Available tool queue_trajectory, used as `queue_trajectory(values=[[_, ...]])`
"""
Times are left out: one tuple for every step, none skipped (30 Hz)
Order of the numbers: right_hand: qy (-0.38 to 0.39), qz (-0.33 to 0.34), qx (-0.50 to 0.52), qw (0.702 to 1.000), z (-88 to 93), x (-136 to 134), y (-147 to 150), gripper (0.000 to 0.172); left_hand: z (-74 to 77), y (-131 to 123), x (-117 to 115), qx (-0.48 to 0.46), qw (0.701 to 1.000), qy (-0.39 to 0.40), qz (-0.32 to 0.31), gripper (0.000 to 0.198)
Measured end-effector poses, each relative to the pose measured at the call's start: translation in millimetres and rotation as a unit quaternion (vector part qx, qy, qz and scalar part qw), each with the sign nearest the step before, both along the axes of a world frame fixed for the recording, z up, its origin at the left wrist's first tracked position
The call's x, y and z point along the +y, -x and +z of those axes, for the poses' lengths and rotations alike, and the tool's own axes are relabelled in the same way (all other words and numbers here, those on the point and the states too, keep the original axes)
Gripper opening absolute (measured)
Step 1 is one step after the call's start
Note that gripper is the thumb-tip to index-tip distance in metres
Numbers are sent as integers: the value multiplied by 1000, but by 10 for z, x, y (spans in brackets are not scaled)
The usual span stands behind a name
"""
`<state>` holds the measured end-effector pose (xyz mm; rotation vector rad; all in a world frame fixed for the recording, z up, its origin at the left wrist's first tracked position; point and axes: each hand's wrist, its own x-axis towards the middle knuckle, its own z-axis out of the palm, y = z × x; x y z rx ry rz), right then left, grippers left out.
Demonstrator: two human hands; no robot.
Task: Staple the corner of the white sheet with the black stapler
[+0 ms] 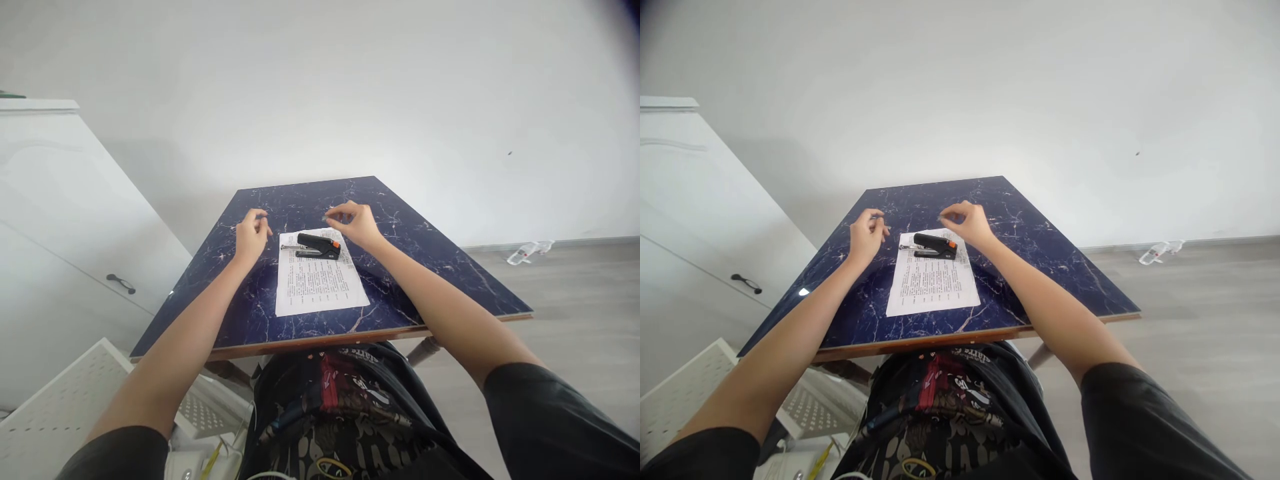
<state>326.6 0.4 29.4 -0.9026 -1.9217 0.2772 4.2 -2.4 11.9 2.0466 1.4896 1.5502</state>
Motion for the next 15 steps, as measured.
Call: queue_trajectory(values=[[11,-42,-18,999,-23,87,-93,22,-39,116,88,24,999,22,40,23],[19,-79,-38,996,-55,181,-195,22,-81,226,173,57,994,40,81,21],[30,-113,-61,991,-96,276,-301,22,-124,322,251,98,988,59,105,21],[48,-147,-80,985,-142,368,-408,20,-167,397,318,138,981,78,115,23],[69,-180,-93,977,-193,454,-511,20,-207,448,371,175,973,92,117,28],[92,-212,-103,968,-244,531,-607,19,-243,474,410,207,966,107,111,35],[114,-240,-108,958,-293,596,-692,18,-274,479,435,235,959,124,99,41],[133,-261,-110,950,-338,649,-762,18,-298,469,447,258,952,141,85,45],[150,-277,-112,942,-377,691,-818,19,-315,450,450,276,945,158,72,47],[163,-285,-113,938,-410,723,-859,20,-324,428,446,292,939,172,59,48],[171,-290,-114,935,-437,747,-886,21,-324,409,439,305,934,179,50,47],[176,-293,-118,932,-458,765,-902,23,-318,397,430,315,931,177,46,47],[180,-297,-122,930,-474,779,-911,23,-306,390,422,324,930,168,46,47],[182,-300,-128,928,-487,792,-916,24,-291,390,415,330,930,156,45,47],[183,-303,-133,926,-499,803,-918,24,-273,394,409,334,931,143,44,48]])
